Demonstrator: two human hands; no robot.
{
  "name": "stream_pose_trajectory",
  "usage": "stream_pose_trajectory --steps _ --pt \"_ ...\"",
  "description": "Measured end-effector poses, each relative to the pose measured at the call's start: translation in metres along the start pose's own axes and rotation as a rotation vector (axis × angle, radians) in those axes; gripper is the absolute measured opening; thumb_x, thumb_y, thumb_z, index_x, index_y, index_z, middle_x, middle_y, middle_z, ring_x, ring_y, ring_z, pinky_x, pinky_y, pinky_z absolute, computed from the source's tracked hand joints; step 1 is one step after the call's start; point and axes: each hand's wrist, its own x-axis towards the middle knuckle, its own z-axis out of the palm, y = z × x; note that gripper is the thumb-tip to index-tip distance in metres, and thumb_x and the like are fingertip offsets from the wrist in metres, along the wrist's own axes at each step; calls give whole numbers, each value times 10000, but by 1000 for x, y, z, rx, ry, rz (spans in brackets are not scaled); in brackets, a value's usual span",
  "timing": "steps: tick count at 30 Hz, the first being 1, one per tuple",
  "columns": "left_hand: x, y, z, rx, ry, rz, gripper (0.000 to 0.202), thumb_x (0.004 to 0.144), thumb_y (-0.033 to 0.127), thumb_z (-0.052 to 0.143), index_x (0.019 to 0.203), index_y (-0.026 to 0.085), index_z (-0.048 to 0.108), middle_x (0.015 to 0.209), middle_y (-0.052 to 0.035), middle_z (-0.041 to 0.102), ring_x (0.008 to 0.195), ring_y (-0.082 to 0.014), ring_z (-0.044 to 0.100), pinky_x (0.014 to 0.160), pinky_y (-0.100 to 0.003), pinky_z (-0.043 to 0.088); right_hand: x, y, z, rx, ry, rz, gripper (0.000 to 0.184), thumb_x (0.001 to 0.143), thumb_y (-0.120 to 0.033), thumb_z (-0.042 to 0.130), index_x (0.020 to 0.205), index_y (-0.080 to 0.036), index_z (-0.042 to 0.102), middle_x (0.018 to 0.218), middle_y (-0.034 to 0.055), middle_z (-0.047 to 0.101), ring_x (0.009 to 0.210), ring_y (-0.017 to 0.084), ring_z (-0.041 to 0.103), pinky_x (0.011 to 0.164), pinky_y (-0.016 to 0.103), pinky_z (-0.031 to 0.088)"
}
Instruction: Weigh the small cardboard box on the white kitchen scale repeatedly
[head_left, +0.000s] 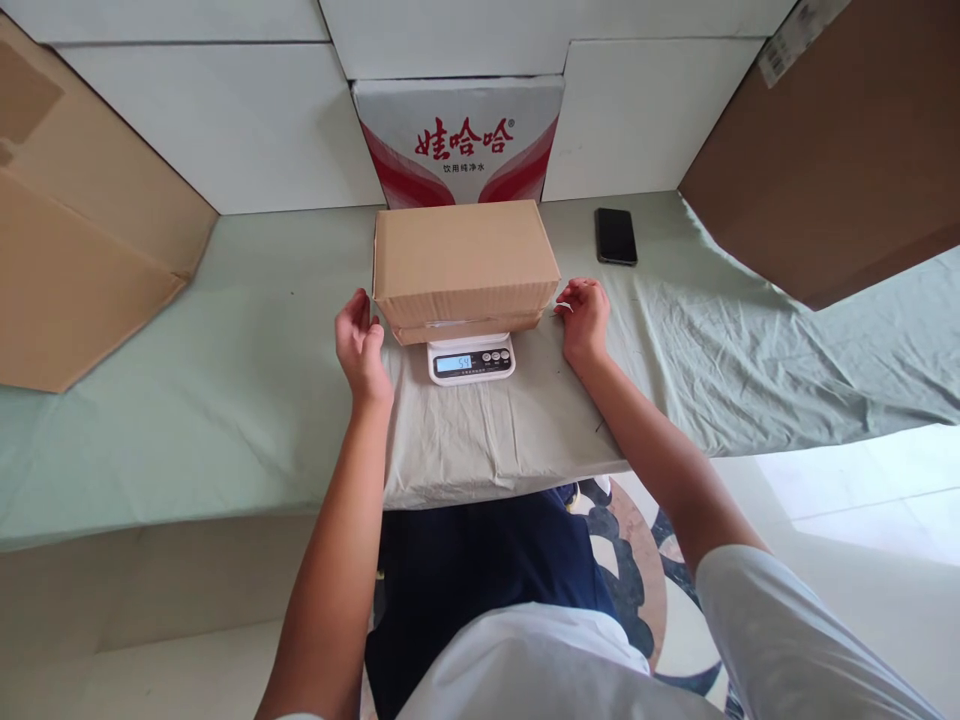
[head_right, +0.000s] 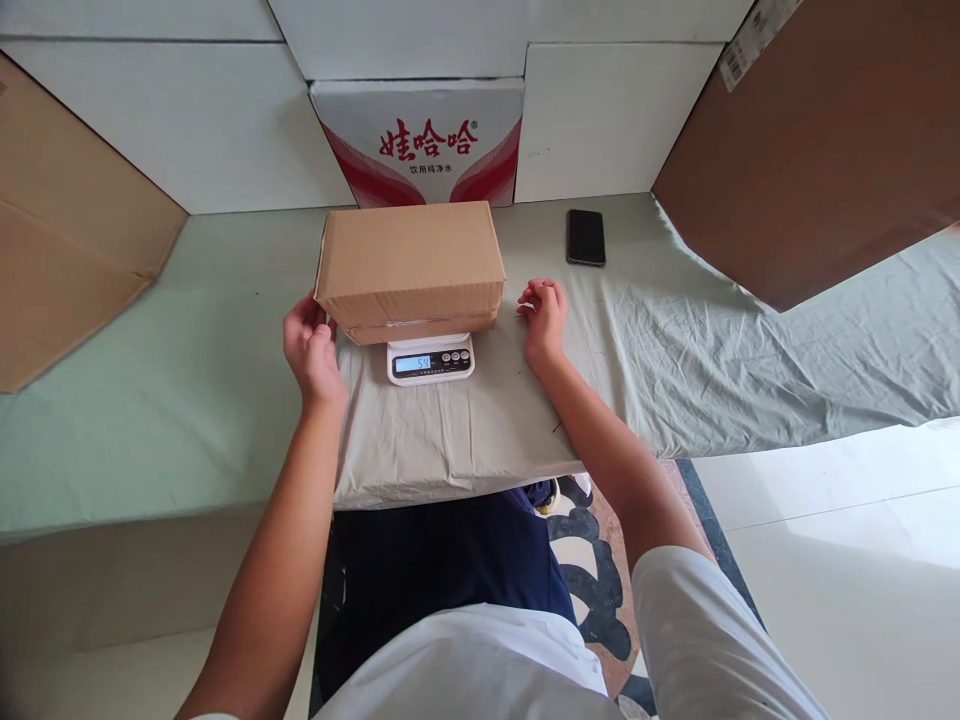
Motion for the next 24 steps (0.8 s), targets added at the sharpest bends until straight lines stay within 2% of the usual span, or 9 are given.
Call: stream_pose_trajectory --steps 5,11,16,24 --pt "-1 2 2 4 7 -14 782 832 719 820 1440 257 652 1643 -173 633 1621 -382 564 1392 -546 434 -2 -2 1 24 -28 8 158 822 -403 675 801 -261 611 749 -54 583 678 105 577 643 239 456" --pt "-2 11 6 -10 23 -40 756 813 684 824 1400 238 657 1602 -188 655 1590 -396 589 1381 -561 444 -1 -1 2 37 -48 -6 208 848 -426 698 768 -257 608 688 -64 572 626 106 551 624 237 453" --pt "-2 17 8 48 24 -65 751 833 720 784 1402 245 660 1604 -182 658 1579 -384 601 1355 -543 475 -3 -1 3 0 -69 -28 282 892 -490 700 769 -263 586 697 -70 552 610 106 547 620 246 458" --pt "-2 16 7 34 31 -46 781 826 735 797 1398 220 663 1587 -204 663 1554 -392 617 1339 -555 489 -4 -1 3 15 -82 -40 260 880 -451 721 754 -259 600 678 -69 552 611 104 537 619 243 448"
